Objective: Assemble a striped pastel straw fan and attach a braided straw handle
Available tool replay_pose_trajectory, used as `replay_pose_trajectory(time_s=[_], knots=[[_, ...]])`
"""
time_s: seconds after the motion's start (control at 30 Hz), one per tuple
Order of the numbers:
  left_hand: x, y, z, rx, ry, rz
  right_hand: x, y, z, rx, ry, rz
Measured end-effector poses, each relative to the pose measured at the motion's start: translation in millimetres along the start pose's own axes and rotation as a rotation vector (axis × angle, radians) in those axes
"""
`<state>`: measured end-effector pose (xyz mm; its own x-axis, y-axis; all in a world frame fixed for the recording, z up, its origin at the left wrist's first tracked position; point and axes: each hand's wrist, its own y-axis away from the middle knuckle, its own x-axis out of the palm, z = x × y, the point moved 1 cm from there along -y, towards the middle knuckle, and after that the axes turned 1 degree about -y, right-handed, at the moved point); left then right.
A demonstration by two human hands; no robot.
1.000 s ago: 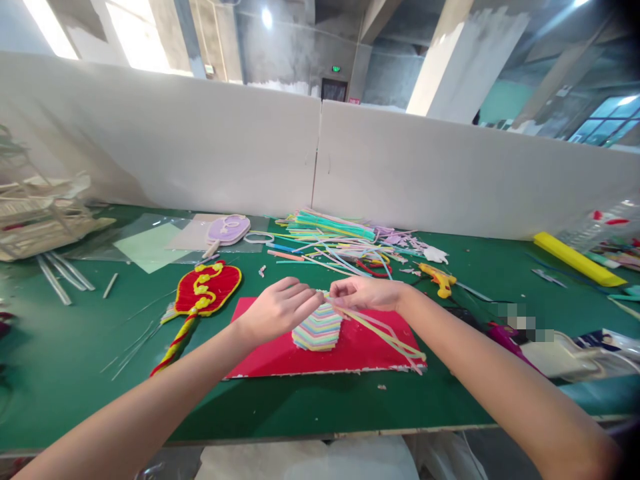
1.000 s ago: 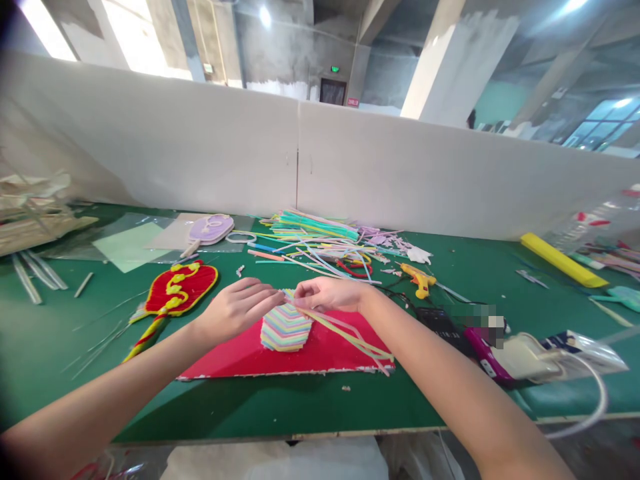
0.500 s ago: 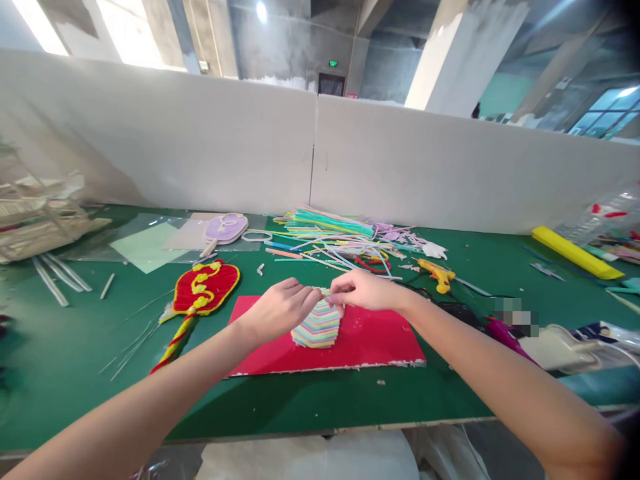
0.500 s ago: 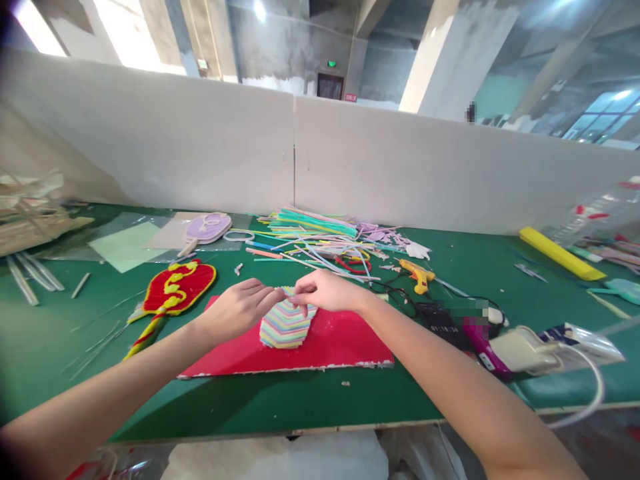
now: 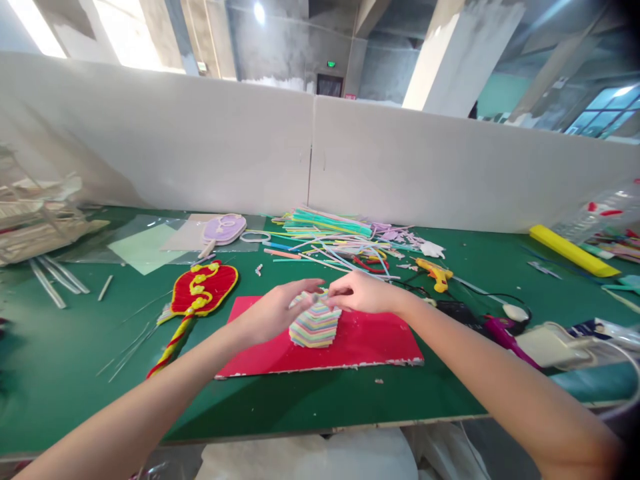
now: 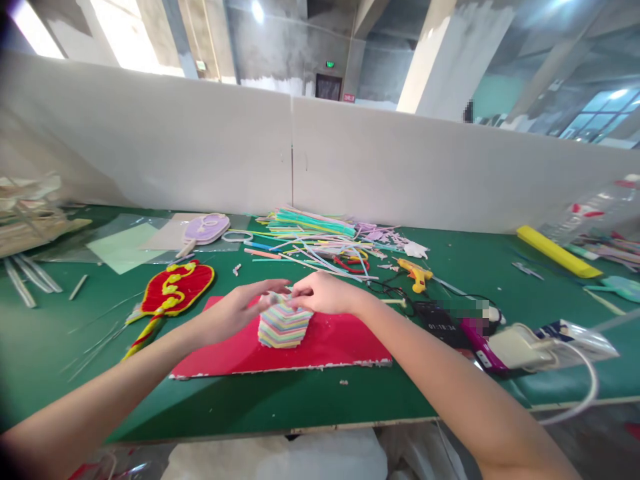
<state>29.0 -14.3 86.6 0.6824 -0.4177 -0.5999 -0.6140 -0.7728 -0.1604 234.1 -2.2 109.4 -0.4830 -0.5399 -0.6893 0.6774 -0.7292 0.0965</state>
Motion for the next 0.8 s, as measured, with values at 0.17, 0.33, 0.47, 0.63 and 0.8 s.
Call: replay_pose_trajectory(time_s=[0.17, 0.33, 0.47, 0.63, 0.8], knots=[[4.8, 8, -13, 0.372, -0.663, -0.018, -1, 1, 7, 0.014, -0.284, 0.161], [-0.3, 13, -19, 0.657, -0.756, -0.08, 1, 5, 10, 0.03, -0.48, 0.241], [-5.6, 15, -22, 0.652, -0.72, -0.178, 0, 5, 7, 0.064, -0.603, 0.231], [-7.3, 12, -20, 0.66, -0.743, -0.164, 1, 2, 0, 0.09, -0.703, 0.298], [-6.1, 8, -13, 0.643, -0.796, -0.165, 1, -1, -10, 0.121, -0.746, 0.354]])
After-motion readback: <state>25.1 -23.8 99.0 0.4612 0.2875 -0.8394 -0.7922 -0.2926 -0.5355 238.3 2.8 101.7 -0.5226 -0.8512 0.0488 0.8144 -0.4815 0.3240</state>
